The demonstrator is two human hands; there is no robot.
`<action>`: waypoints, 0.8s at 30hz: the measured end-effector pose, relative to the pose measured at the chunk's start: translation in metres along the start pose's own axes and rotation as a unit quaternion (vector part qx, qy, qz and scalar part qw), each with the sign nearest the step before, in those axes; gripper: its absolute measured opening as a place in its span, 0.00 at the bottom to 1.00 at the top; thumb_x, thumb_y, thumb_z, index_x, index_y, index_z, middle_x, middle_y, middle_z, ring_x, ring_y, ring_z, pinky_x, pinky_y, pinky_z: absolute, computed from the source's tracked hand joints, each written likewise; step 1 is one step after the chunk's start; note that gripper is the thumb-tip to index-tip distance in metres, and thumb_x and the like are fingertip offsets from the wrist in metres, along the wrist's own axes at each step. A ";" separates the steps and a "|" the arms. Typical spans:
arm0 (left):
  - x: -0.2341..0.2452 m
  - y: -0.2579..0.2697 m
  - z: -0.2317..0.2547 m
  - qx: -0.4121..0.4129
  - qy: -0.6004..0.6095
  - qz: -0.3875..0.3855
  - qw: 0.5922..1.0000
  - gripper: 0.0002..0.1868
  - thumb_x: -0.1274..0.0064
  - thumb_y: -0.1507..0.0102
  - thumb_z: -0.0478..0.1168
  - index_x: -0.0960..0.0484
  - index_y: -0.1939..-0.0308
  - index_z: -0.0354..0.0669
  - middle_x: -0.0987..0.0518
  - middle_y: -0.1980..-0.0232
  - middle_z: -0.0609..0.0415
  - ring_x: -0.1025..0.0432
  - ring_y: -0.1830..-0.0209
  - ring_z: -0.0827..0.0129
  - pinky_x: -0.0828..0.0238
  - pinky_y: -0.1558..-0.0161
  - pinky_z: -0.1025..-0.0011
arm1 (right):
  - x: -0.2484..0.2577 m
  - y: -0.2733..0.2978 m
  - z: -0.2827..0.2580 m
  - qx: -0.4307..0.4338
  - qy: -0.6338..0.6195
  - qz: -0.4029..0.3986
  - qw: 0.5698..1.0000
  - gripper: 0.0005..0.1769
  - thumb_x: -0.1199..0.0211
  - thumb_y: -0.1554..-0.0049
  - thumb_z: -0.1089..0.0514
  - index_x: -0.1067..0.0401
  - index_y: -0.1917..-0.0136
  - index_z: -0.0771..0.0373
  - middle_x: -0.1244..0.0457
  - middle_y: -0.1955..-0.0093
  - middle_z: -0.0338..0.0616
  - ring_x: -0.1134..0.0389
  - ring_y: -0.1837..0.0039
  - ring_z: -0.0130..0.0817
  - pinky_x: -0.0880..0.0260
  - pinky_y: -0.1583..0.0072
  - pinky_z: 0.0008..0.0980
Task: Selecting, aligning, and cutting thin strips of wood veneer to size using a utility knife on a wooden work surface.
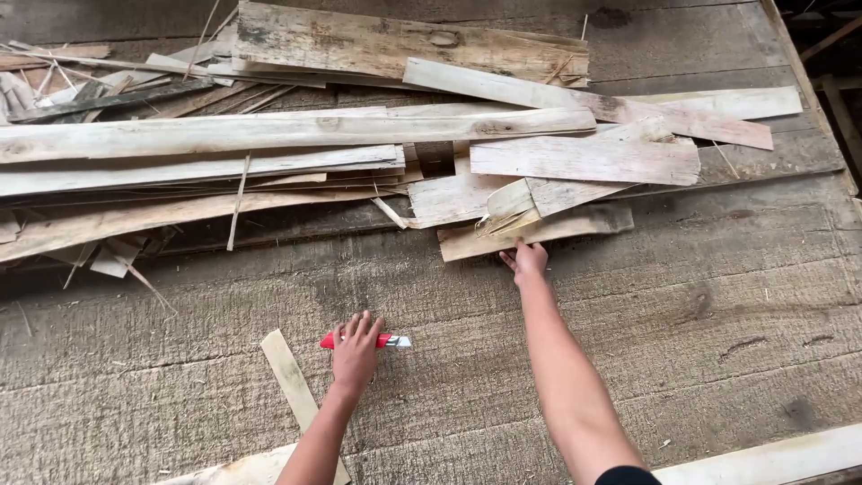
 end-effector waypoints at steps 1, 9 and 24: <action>0.005 0.000 0.002 0.002 0.001 -0.001 1.000 0.32 0.47 0.40 0.36 0.31 0.33 0.66 0.33 0.28 0.59 0.40 0.26 0.65 0.48 0.30 0.57 | 0.003 0.005 0.010 0.000 0.002 -0.002 1.000 0.28 0.44 0.36 0.59 0.44 0.26 0.71 0.45 0.35 0.60 0.27 0.48 0.52 0.15 0.50 0.41; 0.014 0.023 0.018 0.051 0.111 -0.127 0.984 0.35 0.53 0.35 0.33 0.37 0.24 0.64 0.46 0.18 0.53 0.53 0.17 0.59 0.50 0.26 0.43 | 0.017 0.146 0.034 0.073 -0.004 0.018 0.997 0.20 0.42 0.34 0.53 0.36 0.34 0.66 0.43 0.46 0.44 0.30 0.56 0.31 0.23 0.63 0.18; -0.025 0.117 0.002 0.093 0.186 -0.058 0.976 0.25 0.53 0.31 0.45 0.32 0.29 0.68 0.20 0.46 0.59 0.26 0.38 0.68 0.38 0.31 0.54 | -0.094 0.229 -0.052 0.210 0.433 -0.131 0.867 0.16 0.37 0.47 0.32 0.23 0.47 0.31 0.30 0.48 0.20 0.28 0.44 0.28 0.29 0.43 0.31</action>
Point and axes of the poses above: each hand's wrist, its own y-axis away from the middle knuckle, its own x-axis out of the back of the hand, z = x × y, the point moved 6 cm from there along -y, towards the middle knuckle
